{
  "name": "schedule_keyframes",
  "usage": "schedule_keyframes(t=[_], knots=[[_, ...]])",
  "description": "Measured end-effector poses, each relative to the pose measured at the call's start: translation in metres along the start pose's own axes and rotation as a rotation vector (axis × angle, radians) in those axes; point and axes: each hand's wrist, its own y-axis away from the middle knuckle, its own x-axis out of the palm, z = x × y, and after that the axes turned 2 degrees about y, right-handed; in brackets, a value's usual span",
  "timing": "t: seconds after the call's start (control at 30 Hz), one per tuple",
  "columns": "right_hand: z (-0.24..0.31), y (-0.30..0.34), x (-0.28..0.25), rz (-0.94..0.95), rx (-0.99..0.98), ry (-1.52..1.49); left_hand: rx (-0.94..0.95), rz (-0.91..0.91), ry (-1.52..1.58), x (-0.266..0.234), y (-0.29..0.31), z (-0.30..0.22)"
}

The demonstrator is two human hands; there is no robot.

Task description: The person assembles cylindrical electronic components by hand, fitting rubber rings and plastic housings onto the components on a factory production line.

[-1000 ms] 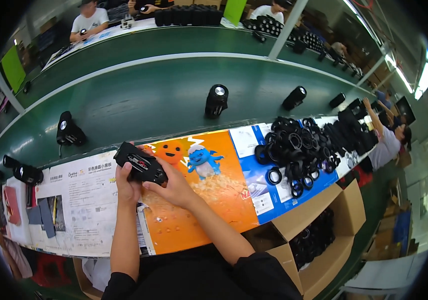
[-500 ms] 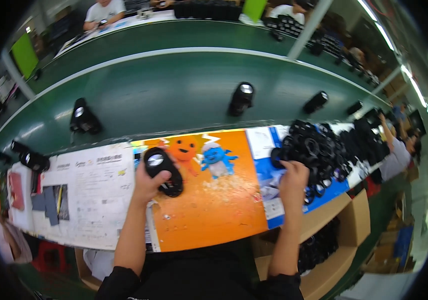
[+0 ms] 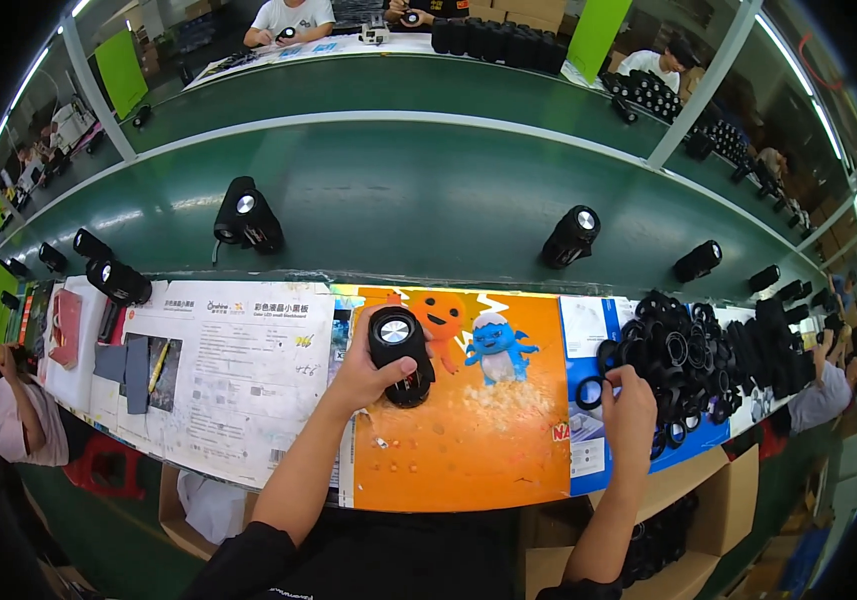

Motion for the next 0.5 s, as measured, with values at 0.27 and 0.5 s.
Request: schedule_keyframes(t=[0.27,0.5], knots=[[0.08,-0.011,0.066,-0.244,-0.133,-0.428,-0.057,-0.046,-0.094,0.006,0.003,-0.01],[0.123,0.006,0.096,-0.162,-0.395,-0.473,-0.014,-0.07,-0.096,0.01,0.002,-0.013]])
